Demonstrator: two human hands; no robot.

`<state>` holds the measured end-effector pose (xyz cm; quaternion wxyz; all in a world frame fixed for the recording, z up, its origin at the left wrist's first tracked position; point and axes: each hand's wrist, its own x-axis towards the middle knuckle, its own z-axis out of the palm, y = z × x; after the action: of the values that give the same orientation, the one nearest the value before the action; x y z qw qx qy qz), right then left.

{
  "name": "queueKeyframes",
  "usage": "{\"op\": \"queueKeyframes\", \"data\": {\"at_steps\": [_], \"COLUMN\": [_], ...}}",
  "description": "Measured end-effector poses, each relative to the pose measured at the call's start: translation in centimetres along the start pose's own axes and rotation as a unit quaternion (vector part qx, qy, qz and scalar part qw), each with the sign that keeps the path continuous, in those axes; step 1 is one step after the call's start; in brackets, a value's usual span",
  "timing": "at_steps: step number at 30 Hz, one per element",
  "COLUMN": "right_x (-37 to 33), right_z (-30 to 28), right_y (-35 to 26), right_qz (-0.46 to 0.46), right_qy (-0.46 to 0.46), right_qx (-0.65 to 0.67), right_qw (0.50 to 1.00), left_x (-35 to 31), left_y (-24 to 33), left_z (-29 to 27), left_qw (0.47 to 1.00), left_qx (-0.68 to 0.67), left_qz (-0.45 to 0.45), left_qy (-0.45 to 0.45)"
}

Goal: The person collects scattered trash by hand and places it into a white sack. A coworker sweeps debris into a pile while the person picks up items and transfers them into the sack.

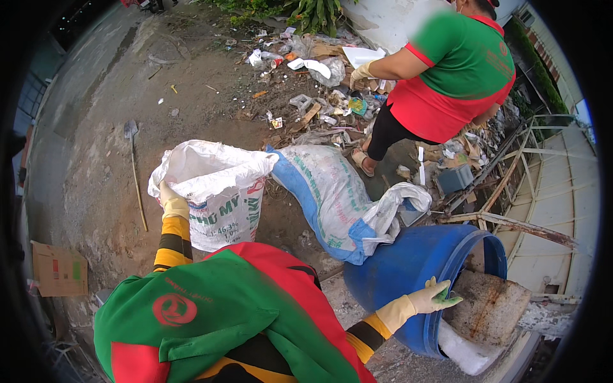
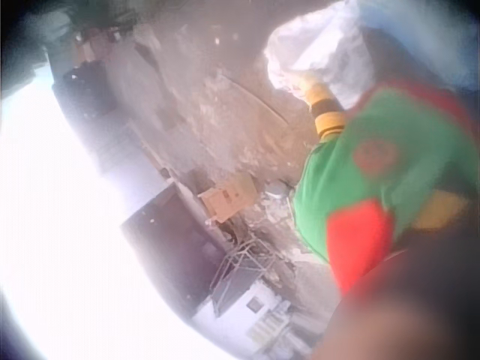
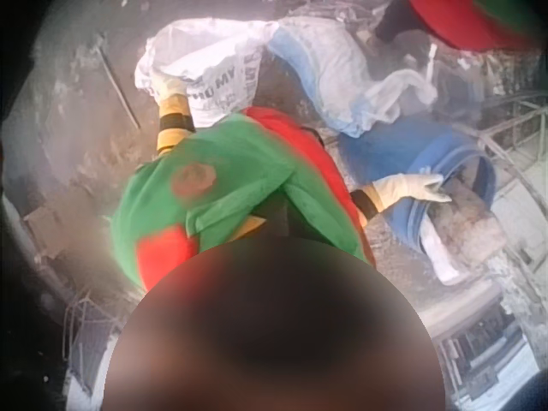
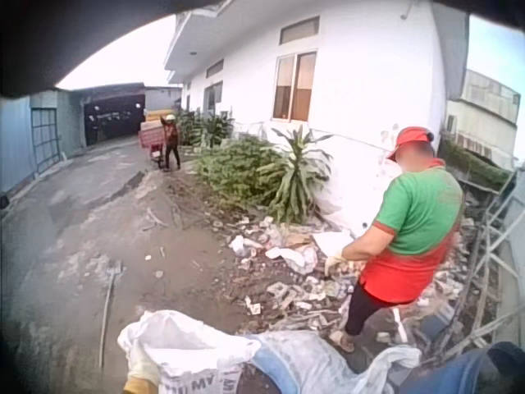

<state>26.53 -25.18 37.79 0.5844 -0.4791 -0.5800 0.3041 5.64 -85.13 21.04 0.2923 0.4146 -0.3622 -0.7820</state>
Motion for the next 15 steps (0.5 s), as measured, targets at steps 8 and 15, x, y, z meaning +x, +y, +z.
{"op": "queueKeyframes", "data": {"at_steps": [8,15], "right_x": [-7.4,-18.4], "right_z": [11.7,19.0], "right_y": [4.0,-0.6], "right_qz": [0.148,0.079], "right_qy": [-0.430,-0.641], "right_qx": [0.118,0.138], "right_qw": [0.883,0.751], "left_x": [-2.0,1.1], "left_y": [4.9,9.7], "left_z": [-2.3,-5.4], "left_qw": [0.993,0.985], "left_qx": [-0.088,-0.122], "left_qz": [0.062,0.121], "left_qy": [0.056,0.026]}}
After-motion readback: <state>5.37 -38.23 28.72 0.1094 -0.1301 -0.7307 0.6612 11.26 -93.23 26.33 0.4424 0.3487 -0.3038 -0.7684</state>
